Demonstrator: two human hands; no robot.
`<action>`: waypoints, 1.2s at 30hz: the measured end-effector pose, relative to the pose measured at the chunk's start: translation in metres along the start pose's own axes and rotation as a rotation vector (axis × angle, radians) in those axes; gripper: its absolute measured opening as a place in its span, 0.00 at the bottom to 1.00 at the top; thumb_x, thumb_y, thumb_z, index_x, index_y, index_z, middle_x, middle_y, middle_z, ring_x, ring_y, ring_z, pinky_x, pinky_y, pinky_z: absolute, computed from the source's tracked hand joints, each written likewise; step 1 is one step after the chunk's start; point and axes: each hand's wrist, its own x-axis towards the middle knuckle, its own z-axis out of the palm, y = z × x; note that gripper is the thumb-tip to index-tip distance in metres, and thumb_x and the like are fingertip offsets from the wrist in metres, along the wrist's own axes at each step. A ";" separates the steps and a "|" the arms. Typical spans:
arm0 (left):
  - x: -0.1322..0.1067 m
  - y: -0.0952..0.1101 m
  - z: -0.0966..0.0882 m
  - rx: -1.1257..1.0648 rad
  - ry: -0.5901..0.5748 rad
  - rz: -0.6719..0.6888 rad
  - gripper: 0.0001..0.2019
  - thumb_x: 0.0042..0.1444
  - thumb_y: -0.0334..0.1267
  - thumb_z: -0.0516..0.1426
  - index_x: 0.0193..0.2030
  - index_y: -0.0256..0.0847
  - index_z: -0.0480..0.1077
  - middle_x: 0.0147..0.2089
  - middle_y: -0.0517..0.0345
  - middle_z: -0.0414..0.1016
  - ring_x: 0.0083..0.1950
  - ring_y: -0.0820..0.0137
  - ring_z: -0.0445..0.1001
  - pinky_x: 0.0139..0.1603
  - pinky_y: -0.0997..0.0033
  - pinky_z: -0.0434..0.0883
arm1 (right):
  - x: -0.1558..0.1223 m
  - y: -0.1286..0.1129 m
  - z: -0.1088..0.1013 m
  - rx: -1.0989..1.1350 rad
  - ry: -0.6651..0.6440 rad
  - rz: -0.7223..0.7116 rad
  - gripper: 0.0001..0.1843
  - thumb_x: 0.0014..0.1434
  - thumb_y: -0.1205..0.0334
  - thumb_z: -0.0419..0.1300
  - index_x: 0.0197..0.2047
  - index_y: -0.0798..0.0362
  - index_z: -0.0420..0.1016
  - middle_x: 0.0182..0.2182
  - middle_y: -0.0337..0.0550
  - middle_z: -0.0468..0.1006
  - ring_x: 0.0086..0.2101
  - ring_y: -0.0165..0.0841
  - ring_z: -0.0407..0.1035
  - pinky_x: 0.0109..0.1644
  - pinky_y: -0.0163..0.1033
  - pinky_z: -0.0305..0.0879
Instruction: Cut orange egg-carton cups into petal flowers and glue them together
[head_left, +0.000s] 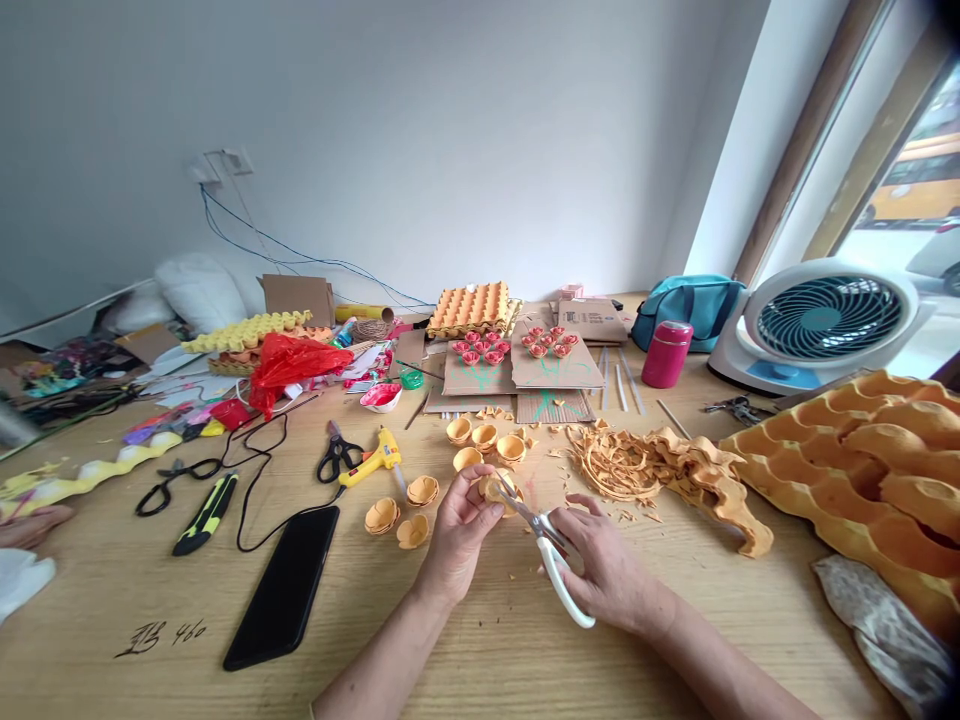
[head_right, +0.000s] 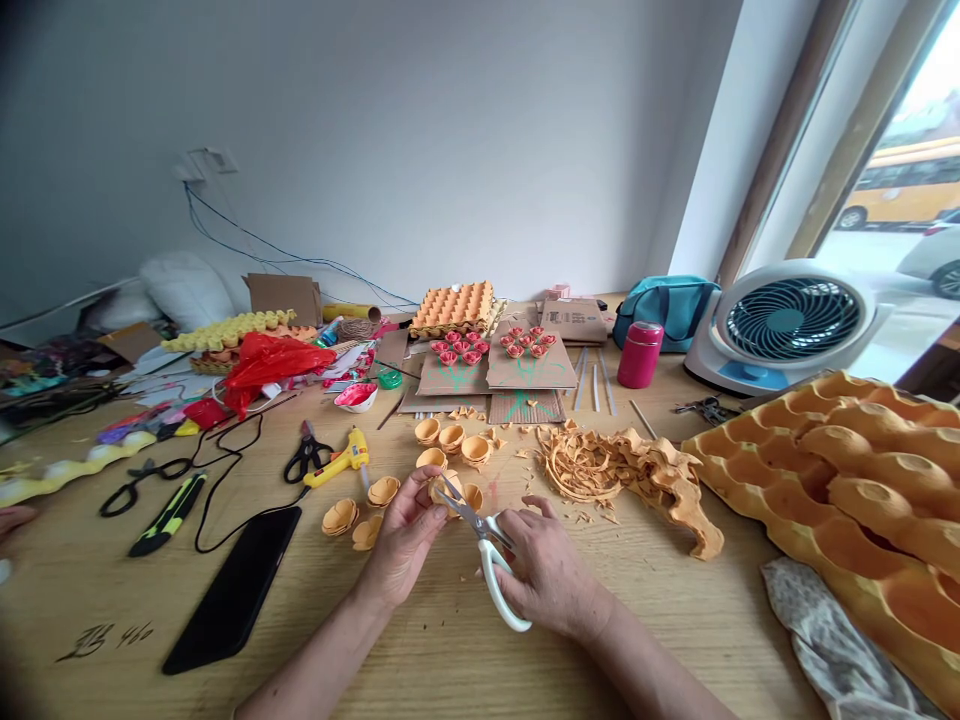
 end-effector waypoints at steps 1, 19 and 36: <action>0.000 0.000 0.000 -0.004 0.005 -0.002 0.20 0.49 0.34 0.69 0.49 0.43 0.70 0.39 0.61 0.77 0.41 0.73 0.73 0.49 0.70 0.70 | 0.000 0.000 0.000 -0.001 0.007 -0.002 0.10 0.64 0.57 0.57 0.34 0.49 0.60 0.30 0.37 0.72 0.32 0.34 0.68 0.58 0.53 0.55; 0.000 0.003 0.000 -0.048 -0.010 -0.044 0.23 0.48 0.35 0.69 0.50 0.44 0.70 0.40 0.61 0.77 0.41 0.73 0.74 0.46 0.73 0.69 | 0.002 -0.001 0.002 0.287 0.033 0.111 0.18 0.65 0.52 0.57 0.27 0.49 0.59 0.24 0.38 0.66 0.28 0.33 0.59 0.35 0.40 0.59; -0.011 -0.012 0.015 0.114 -0.142 -0.144 0.26 0.46 0.40 0.71 0.51 0.44 0.69 0.41 0.57 0.76 0.44 0.67 0.73 0.49 0.68 0.68 | 0.011 -0.005 0.002 0.977 0.238 0.308 0.24 0.51 0.41 0.70 0.38 0.48 0.65 0.28 0.33 0.64 0.27 0.29 0.58 0.31 0.36 0.60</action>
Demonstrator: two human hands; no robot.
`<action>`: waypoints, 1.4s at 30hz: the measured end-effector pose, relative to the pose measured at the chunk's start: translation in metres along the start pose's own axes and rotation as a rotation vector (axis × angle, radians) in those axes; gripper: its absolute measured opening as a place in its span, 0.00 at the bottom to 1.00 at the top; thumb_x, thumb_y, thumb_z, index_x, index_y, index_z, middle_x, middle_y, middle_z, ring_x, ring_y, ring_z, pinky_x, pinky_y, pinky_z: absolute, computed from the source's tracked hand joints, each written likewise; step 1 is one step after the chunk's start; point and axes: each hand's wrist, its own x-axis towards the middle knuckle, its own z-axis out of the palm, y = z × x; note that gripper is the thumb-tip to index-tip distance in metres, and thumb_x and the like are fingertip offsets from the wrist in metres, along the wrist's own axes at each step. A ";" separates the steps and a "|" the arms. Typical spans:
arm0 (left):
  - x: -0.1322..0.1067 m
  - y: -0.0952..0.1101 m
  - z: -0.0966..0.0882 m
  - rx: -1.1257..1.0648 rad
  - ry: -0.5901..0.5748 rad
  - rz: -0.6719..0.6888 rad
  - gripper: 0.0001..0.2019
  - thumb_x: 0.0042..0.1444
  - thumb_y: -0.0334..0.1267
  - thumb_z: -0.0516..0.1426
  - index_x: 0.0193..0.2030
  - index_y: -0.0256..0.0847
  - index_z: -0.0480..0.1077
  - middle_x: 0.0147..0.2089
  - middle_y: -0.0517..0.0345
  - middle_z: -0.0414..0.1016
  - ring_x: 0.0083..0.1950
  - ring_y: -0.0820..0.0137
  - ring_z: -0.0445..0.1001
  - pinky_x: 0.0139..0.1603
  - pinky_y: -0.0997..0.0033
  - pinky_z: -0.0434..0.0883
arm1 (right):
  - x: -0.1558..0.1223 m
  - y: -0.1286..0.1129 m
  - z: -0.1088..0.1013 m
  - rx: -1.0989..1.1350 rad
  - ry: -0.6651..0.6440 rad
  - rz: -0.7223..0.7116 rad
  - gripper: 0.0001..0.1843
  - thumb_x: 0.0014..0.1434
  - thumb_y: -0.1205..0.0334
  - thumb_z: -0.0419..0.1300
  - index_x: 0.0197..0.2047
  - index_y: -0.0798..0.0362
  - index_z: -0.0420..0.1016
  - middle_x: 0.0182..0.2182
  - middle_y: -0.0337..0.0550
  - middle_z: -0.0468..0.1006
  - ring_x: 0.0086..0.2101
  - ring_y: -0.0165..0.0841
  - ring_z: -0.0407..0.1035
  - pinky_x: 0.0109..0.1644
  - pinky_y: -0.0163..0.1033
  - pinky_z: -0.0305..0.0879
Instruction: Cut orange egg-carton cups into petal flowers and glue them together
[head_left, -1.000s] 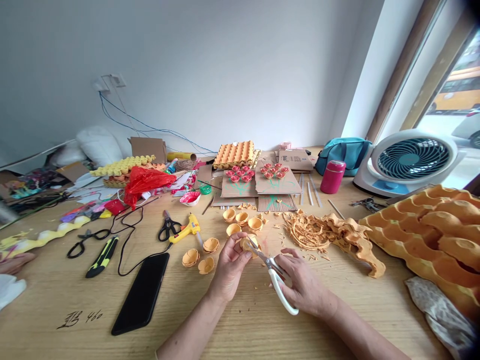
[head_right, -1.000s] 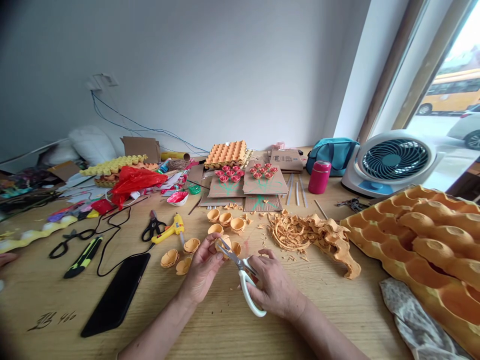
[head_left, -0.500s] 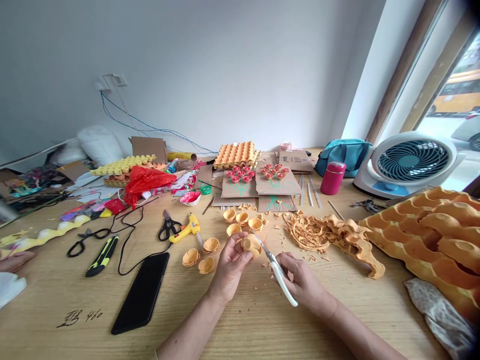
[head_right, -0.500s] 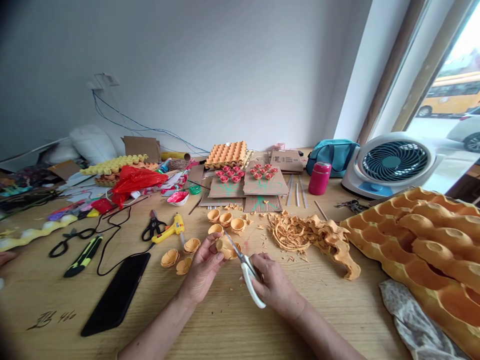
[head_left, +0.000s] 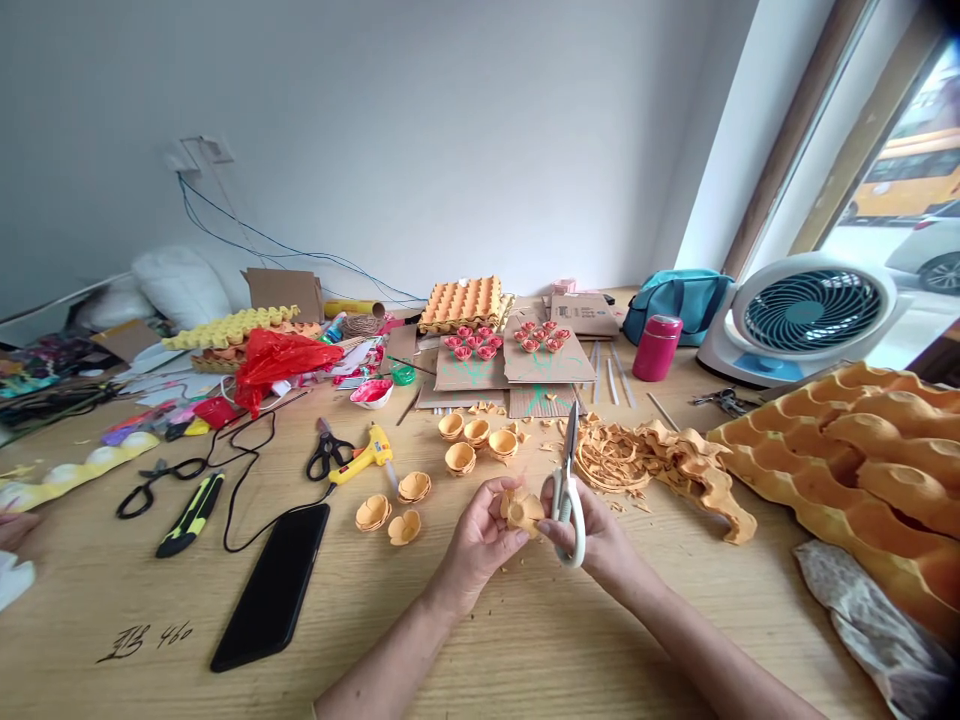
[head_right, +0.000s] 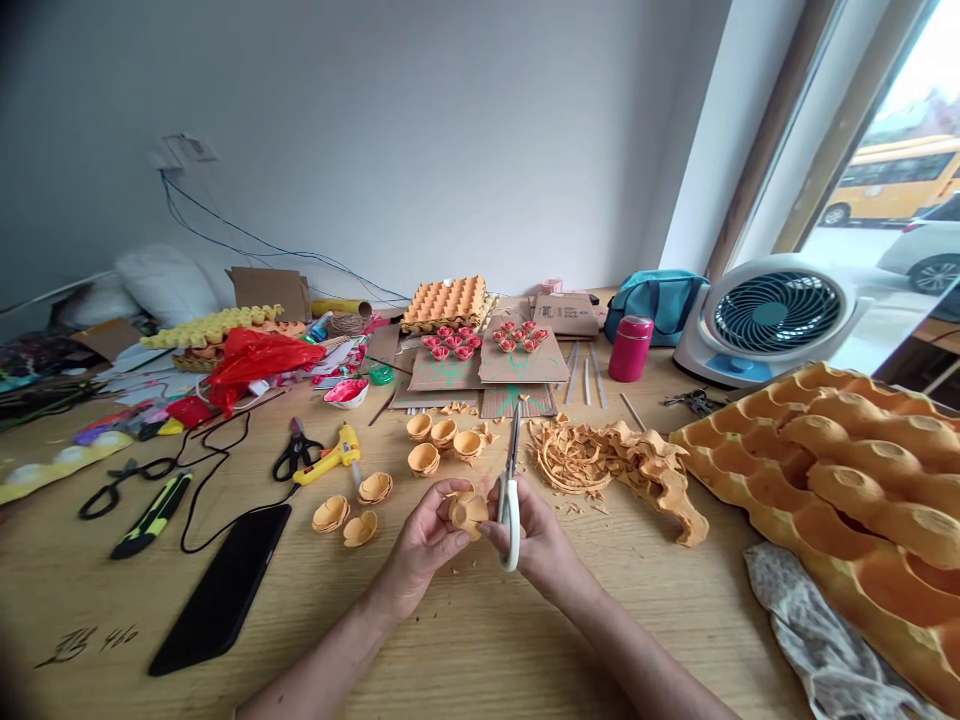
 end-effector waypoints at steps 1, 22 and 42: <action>0.000 0.000 -0.001 -0.005 -0.011 -0.001 0.26 0.46 0.41 0.71 0.52 0.43 0.69 0.41 0.57 0.76 0.43 0.67 0.73 0.48 0.69 0.68 | -0.001 0.001 -0.001 -0.010 -0.016 -0.001 0.23 0.52 0.43 0.70 0.39 0.48 0.65 0.28 0.33 0.64 0.27 0.30 0.59 0.31 0.36 0.60; 0.012 0.008 -0.020 -0.080 0.209 0.017 0.17 0.46 0.38 0.69 0.43 0.39 0.76 0.37 0.58 0.75 0.39 0.71 0.71 0.45 0.71 0.67 | -0.002 0.004 -0.010 -0.713 -0.112 -0.066 0.17 0.65 0.51 0.55 0.28 0.50 0.61 0.25 0.36 0.67 0.28 0.32 0.61 0.36 0.38 0.58; 0.015 0.002 -0.025 -0.052 0.209 0.022 0.12 0.46 0.40 0.70 0.33 0.36 0.76 0.35 0.57 0.76 0.39 0.72 0.70 0.44 0.71 0.68 | -0.005 0.005 -0.009 -1.153 -0.162 -0.254 0.04 0.63 0.60 0.55 0.37 0.50 0.66 0.31 0.39 0.74 0.34 0.36 0.71 0.56 0.49 0.56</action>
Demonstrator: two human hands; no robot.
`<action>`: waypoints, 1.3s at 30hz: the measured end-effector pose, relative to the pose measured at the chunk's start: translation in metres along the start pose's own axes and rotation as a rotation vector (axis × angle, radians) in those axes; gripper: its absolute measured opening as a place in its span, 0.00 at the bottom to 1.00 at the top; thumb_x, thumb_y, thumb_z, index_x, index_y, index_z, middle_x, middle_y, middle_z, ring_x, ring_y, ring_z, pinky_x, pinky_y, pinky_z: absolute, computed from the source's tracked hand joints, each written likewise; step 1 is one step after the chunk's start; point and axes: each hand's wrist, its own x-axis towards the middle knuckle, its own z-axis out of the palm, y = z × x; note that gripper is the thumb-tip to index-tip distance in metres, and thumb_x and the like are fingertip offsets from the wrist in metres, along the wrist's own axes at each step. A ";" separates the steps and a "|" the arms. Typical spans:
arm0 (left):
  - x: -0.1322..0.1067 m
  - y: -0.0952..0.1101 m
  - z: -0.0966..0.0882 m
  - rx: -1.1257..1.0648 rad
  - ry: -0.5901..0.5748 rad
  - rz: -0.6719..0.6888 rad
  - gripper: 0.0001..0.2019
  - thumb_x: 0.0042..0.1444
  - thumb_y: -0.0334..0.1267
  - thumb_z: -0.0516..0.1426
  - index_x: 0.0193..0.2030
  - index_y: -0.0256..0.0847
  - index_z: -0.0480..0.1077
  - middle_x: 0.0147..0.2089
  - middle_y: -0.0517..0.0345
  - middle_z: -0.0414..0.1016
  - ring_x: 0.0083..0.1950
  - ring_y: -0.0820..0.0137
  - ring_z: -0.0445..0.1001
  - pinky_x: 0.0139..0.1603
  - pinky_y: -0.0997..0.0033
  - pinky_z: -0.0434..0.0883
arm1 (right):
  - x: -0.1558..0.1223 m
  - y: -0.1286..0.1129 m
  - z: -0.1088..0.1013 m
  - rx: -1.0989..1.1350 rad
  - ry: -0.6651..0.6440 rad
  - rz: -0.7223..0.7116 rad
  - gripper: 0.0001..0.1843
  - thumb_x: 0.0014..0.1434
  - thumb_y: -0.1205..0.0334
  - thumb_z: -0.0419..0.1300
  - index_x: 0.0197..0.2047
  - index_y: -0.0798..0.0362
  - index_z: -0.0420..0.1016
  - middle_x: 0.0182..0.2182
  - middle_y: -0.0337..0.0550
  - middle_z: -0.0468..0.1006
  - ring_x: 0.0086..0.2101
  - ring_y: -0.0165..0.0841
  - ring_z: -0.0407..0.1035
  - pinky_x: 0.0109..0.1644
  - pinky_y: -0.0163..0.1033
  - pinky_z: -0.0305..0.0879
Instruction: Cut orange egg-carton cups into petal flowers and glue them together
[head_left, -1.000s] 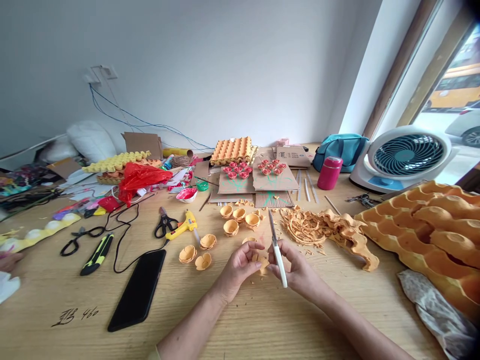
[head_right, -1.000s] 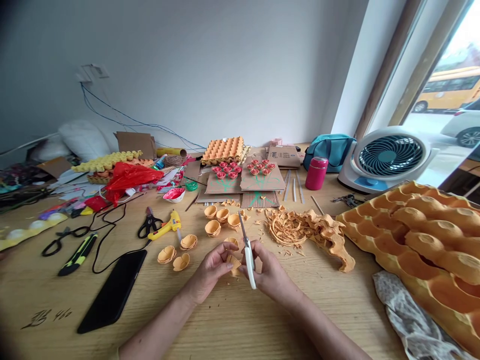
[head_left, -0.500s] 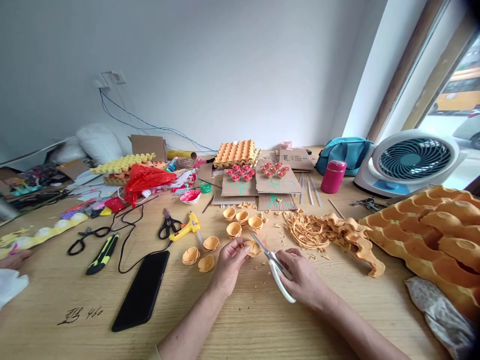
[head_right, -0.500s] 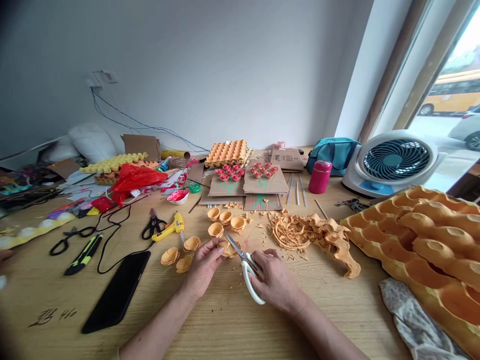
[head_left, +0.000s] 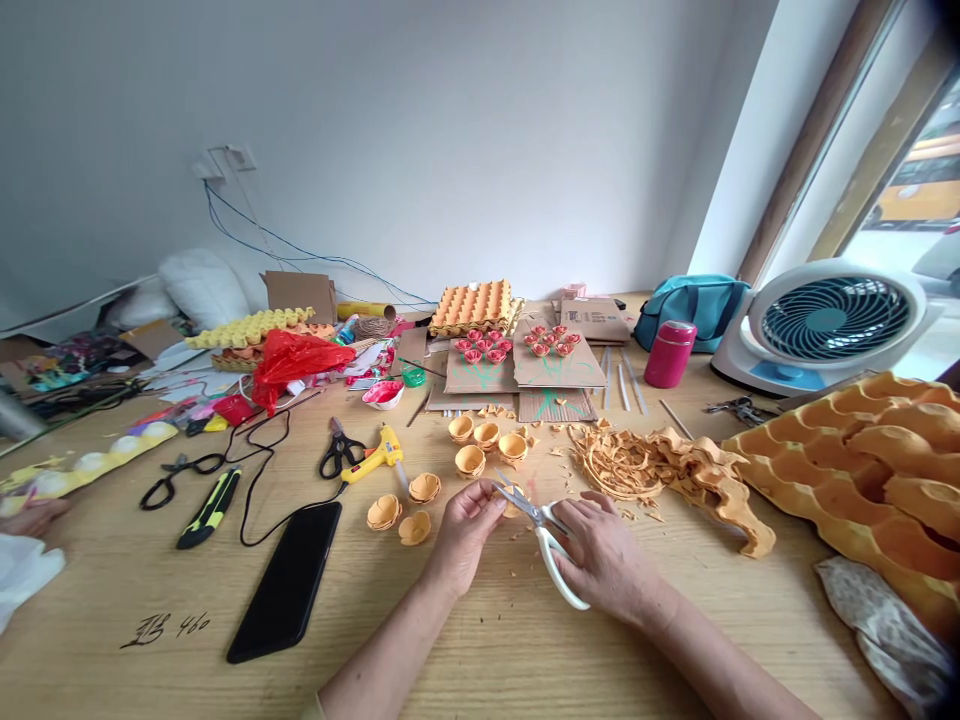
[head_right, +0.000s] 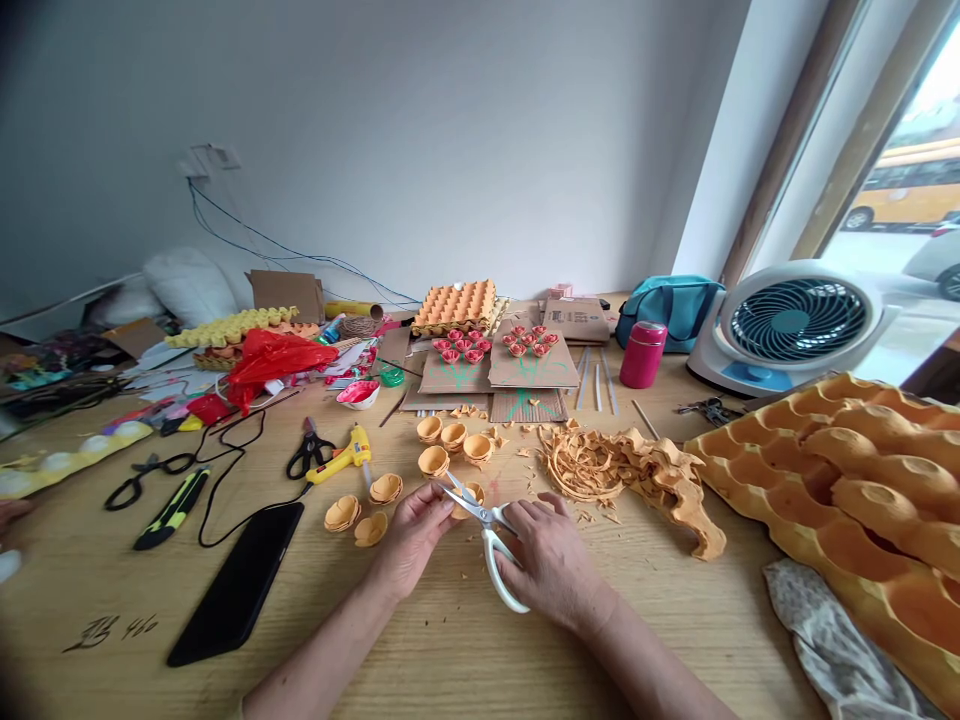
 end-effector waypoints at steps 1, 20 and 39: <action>-0.001 0.000 0.000 0.010 -0.007 0.005 0.12 0.46 0.40 0.70 0.34 0.36 0.77 0.35 0.57 0.76 0.38 0.72 0.70 0.44 0.71 0.68 | 0.000 0.000 0.000 0.000 0.007 -0.002 0.04 0.63 0.60 0.55 0.37 0.50 0.66 0.31 0.39 0.74 0.34 0.36 0.71 0.56 0.49 0.56; -0.006 -0.004 0.007 0.064 -0.136 0.045 0.09 0.51 0.40 0.69 0.36 0.39 0.77 0.39 0.57 0.81 0.44 0.68 0.75 0.53 0.68 0.70 | -0.001 -0.003 -0.005 -0.008 0.036 -0.036 0.09 0.59 0.59 0.61 0.41 0.50 0.67 0.35 0.42 0.74 0.38 0.39 0.68 0.61 0.52 0.52; -0.007 0.001 0.004 0.158 -0.163 0.065 0.09 0.53 0.41 0.67 0.37 0.39 0.78 0.38 0.56 0.80 0.43 0.66 0.75 0.52 0.66 0.70 | -0.004 -0.001 -0.007 0.028 0.048 -0.112 0.07 0.59 0.61 0.58 0.34 0.49 0.61 0.28 0.37 0.71 0.31 0.35 0.66 0.55 0.49 0.56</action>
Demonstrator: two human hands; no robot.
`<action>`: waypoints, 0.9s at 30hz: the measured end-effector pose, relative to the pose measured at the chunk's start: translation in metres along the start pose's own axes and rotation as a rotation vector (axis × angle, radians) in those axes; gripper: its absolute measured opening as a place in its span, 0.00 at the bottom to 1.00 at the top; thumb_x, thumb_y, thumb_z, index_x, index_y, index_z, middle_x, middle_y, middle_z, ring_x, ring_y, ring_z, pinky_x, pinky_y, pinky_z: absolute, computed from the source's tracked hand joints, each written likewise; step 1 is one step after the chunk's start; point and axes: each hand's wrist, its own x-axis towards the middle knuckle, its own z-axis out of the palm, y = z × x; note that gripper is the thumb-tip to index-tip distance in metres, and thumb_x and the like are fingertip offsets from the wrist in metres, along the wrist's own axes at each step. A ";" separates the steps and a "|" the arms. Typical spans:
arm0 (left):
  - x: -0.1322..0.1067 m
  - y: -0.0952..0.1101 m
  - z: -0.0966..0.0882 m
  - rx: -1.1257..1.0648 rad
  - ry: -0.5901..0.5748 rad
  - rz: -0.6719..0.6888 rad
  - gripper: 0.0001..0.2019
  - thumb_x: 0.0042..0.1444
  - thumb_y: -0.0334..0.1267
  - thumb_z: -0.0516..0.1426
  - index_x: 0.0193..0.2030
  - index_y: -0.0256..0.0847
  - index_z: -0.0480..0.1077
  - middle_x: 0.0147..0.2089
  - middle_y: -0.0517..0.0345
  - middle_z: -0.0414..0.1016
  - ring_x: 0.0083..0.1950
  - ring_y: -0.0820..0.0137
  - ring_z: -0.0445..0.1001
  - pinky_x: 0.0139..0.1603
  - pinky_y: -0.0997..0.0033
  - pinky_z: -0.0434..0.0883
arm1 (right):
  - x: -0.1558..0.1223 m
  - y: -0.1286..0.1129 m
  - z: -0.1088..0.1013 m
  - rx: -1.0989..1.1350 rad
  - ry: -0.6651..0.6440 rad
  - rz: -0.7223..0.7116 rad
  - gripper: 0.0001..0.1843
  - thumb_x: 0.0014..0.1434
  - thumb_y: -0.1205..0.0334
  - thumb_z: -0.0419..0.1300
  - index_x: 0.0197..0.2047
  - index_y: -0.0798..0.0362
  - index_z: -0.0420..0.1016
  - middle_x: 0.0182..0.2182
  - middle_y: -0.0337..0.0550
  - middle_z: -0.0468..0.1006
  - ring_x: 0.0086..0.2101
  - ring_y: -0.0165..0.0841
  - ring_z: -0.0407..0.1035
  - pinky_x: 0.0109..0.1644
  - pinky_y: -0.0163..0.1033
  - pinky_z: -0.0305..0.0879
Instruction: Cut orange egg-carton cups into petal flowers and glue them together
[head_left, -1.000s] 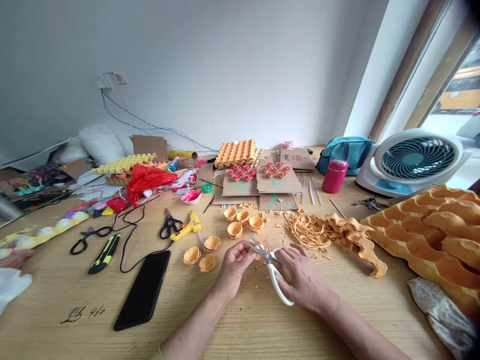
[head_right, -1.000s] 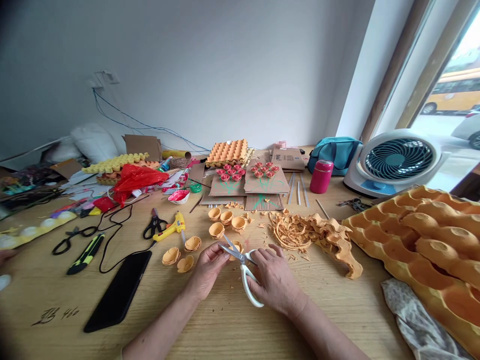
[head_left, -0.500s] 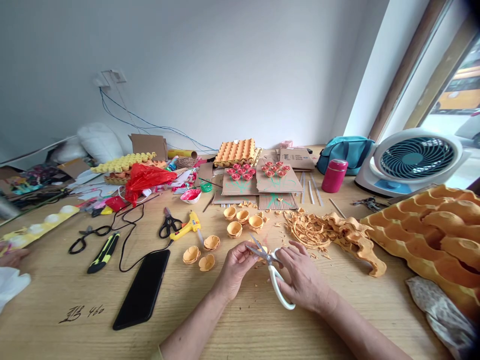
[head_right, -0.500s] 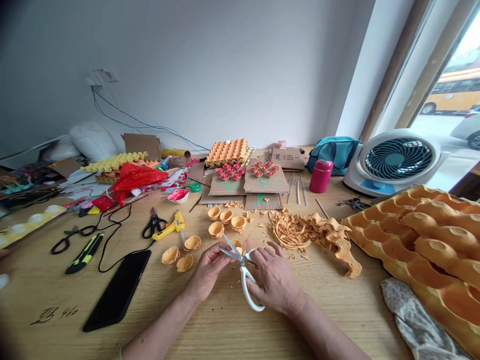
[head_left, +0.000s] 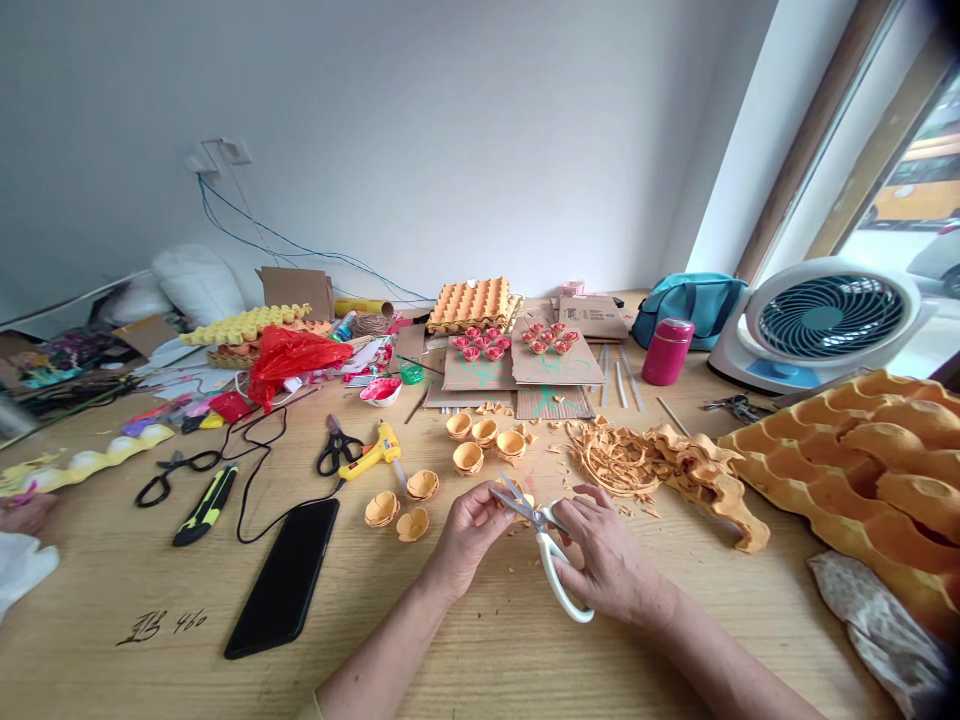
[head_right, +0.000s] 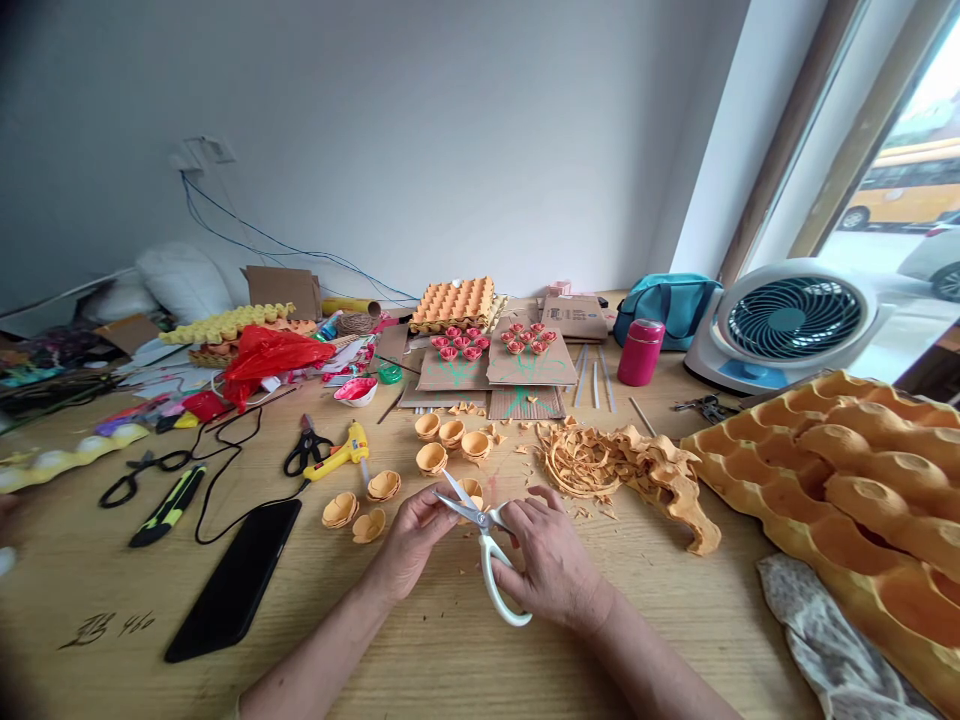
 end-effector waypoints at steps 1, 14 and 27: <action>0.000 0.001 0.000 0.014 0.004 0.007 0.09 0.53 0.41 0.67 0.37 0.39 0.78 0.38 0.56 0.80 0.43 0.66 0.75 0.52 0.66 0.70 | 0.000 0.000 0.000 0.001 -0.001 -0.004 0.07 0.58 0.62 0.58 0.34 0.49 0.60 0.28 0.37 0.70 0.31 0.35 0.65 0.55 0.49 0.56; 0.000 0.009 -0.001 0.103 -0.007 0.047 0.09 0.53 0.41 0.66 0.37 0.39 0.77 0.38 0.55 0.78 0.45 0.64 0.74 0.53 0.66 0.69 | -0.001 0.000 0.001 0.023 -0.008 -0.032 0.07 0.63 0.59 0.55 0.33 0.49 0.61 0.28 0.37 0.71 0.31 0.35 0.66 0.54 0.48 0.56; 0.006 0.009 -0.018 0.361 -0.064 0.216 0.03 0.55 0.35 0.62 0.34 0.39 0.76 0.36 0.54 0.76 0.42 0.64 0.72 0.50 0.65 0.68 | -0.001 0.000 0.000 0.041 -0.024 -0.061 0.11 0.65 0.58 0.53 0.31 0.49 0.59 0.27 0.36 0.70 0.28 0.33 0.63 0.52 0.47 0.58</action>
